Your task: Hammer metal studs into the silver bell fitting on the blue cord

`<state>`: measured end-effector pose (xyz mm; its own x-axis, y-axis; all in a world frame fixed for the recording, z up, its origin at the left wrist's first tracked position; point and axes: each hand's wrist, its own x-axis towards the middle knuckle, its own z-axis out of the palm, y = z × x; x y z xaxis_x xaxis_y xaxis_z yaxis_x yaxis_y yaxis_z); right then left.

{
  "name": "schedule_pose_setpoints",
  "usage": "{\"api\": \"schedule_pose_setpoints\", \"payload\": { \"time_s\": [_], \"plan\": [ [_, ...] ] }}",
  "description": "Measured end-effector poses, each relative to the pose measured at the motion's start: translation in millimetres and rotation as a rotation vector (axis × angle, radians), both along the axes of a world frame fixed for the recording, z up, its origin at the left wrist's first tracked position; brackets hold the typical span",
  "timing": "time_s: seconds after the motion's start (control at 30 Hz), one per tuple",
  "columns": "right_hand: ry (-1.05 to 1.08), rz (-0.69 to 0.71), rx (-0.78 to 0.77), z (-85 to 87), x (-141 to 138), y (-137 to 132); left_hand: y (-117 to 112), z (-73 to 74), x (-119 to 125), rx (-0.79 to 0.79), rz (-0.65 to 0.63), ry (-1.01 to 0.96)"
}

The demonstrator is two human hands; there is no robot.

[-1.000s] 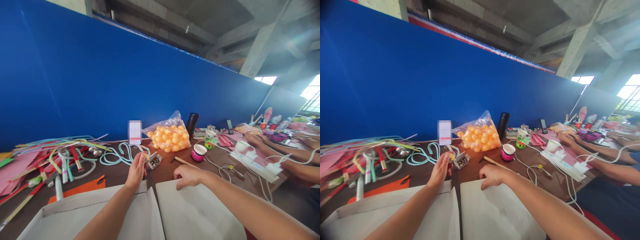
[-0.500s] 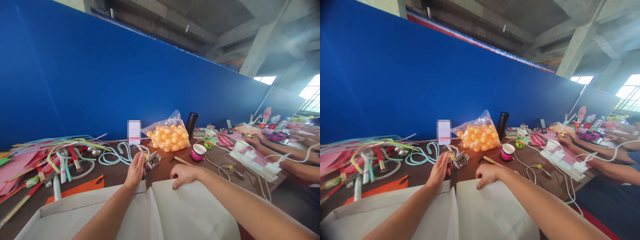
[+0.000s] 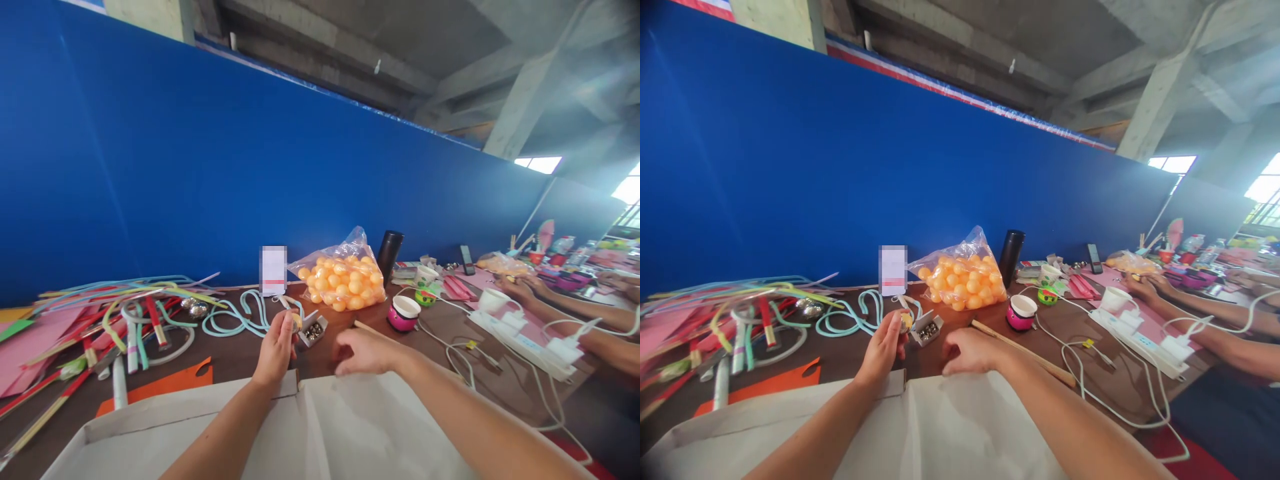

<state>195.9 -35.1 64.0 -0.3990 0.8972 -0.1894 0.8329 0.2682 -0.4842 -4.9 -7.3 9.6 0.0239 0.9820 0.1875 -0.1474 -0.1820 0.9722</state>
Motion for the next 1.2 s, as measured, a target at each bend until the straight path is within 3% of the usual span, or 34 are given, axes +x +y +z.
{"api": "schedule_pose_setpoints", "payload": {
  "time_s": [0.17, 0.33, 0.5, 0.87, 1.2],
  "plan": [
    [0.096, -0.171, 0.242, -0.9, -15, 18, -3, 2.4, -1, -0.021, 0.043, -0.03],
    [0.085, -0.223, 0.315, -19.3, -37, 36, -3, 1.1, 0, -0.008, 0.077, -0.047],
    [0.069, -0.306, 0.415, -36.1, -41, 39, -2, -1.5, 1, -0.023, 0.062, -0.074],
    [-0.075, -0.275, 0.425, -46.6, -49, 45, 0, -4.0, 4, -0.07, 0.065, -0.053],
    [-0.076, -0.28, 0.45, -53.8, -50, 50, 1, -4.3, 4, -0.054, 0.062, -0.045]
  ]
}}
